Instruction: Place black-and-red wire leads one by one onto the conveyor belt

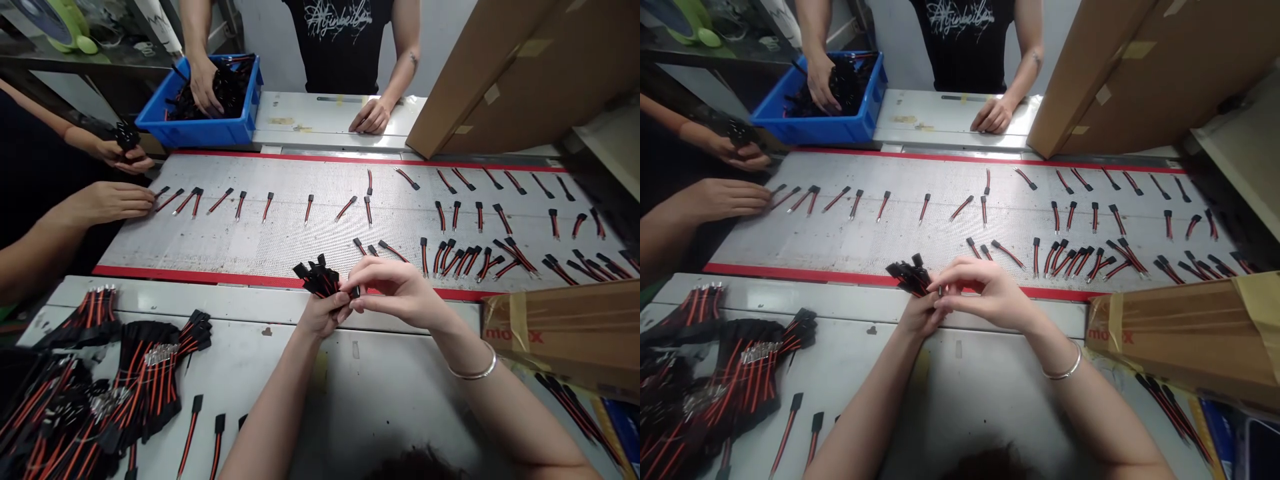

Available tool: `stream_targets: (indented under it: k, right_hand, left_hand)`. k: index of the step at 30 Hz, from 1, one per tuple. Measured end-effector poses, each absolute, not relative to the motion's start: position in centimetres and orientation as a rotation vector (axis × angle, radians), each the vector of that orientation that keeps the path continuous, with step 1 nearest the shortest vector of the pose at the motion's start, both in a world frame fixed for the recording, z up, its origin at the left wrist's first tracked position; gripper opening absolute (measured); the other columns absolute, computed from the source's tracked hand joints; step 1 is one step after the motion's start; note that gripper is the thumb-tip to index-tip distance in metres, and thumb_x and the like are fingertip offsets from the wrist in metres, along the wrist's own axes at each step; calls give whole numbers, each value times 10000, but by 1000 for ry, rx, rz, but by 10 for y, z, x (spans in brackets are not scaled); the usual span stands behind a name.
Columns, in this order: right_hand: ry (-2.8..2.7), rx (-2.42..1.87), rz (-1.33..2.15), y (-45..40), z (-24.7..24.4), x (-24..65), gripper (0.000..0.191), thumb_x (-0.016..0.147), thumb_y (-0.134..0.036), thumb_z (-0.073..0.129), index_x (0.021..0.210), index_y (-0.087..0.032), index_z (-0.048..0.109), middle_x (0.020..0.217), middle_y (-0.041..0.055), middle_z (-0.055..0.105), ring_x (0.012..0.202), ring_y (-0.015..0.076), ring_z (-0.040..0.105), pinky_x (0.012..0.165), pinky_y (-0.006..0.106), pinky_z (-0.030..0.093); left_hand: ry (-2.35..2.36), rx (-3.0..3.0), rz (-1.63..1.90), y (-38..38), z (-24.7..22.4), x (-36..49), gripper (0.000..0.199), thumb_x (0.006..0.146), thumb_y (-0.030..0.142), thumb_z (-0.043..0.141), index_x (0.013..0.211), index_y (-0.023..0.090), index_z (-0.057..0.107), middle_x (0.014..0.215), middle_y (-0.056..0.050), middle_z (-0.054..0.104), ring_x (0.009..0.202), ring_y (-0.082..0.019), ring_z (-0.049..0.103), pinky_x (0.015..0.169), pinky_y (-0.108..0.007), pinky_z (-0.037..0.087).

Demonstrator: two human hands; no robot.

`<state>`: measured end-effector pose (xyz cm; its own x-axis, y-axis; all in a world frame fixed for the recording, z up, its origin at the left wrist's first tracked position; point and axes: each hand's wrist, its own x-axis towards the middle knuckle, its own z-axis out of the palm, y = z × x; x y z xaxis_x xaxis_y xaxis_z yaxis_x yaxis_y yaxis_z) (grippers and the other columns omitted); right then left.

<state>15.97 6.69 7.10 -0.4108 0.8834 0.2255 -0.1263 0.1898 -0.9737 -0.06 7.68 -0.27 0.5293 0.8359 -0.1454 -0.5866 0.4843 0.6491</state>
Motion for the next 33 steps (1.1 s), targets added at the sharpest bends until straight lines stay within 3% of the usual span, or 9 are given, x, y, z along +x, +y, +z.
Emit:
stream_targets:
  k: [3, 6, 10, 13, 15, 17, 21, 26, 33]
  right_hand:
    - [-1597, -818, 1330, 68, 71, 159, 197, 865, -175, 764, 1053, -230, 791, 954, 48, 640, 784, 129, 634, 707, 300, 580]
    - [-1523, -918, 1310, 74, 67, 160, 113, 843, -290, 793, 885, -189, 767, 928, 59, 665, 764, 138, 624, 660, 293, 557]
    - [-1205, -1300, 1106, 89, 50, 170, 291, 909, -455, 674, 807, -183, 657, 684, 11, 650, 531, 96, 512, 480, 243, 411]
    - [-1295, -1569, 943, 101, 30, 176, 325, 880, -462, 668, 753, -163, 679, 563, -4, 583, 477, 105, 449, 468, 264, 345]
    - [-1370, -1608, 896, 105, 19, 177, 286, 822, -424, 724, 728, -154, 715, 576, 9, 582, 535, 134, 486, 537, 291, 384]
    - [-1393, -1604, 834, 106, 15, 176, 230, 800, -384, 743, 779, -155, 749, 668, 32, 618, 606, 151, 509, 621, 318, 422]
    - [-1433, -1535, 824, 97, 31, 175, 215, 873, -359, 672, 903, -171, 772, 841, 71, 685, 691, 162, 558, 674, 330, 461]
    - [-1587, -1141, 1135, 78, 63, 170, 208, 881, -331, 731, 1033, -196, 780, 944, 78, 706, 799, 170, 649, 661, 306, 535]
    - [-1815, -1053, 666, 66, 70, 148, 96, 922, -197, 700, 919, -218, 794, 808, 53, 705, 705, 148, 644, 645, 298, 556]
  left_hand:
    - [503, 589, 947, 78, 1, 1, 444, 596, 440, 919, 650, 151, 586, 491, 42, 546, 305, -14, 325, 324, -188, 137]
    - [535, 625, 975, 78, 3, 4, 404, 652, 475, 874, 722, 152, 642, 481, 50, 538, 298, -22, 313, 330, -201, 105]
    - [582, 719, 948, 79, 2, 6, 445, 825, 566, 670, 740, 130, 702, 400, 27, 489, 309, -50, 262, 366, -246, 83]
    - [644, 740, 961, 80, 4, 6, 455, 868, 522, 620, 676, 118, 703, 340, 36, 394, 328, -53, 216, 395, -265, 80]
    - [684, 693, 1006, 81, 8, 6, 392, 836, 478, 677, 665, 126, 685, 361, 45, 395, 336, -50, 254, 397, -260, 99]
    - [712, 627, 1051, 81, 13, 6, 332, 756, 430, 771, 659, 137, 647, 457, 31, 503, 343, -32, 290, 387, -246, 112]
    - [754, 532, 1104, 81, 18, 7, 368, 600, 357, 887, 733, 154, 609, 606, 11, 635, 335, -9, 325, 369, -218, 109]
    - [725, 544, 1063, 80, 15, 5, 405, 562, 360, 894, 677, 163, 560, 501, 40, 557, 326, -18, 328, 363, -211, 124]
    - [697, 559, 1117, 79, 16, 5, 353, 505, 253, 874, 612, 174, 547, 476, 62, 492, 348, -37, 347, 363, -213, 158]
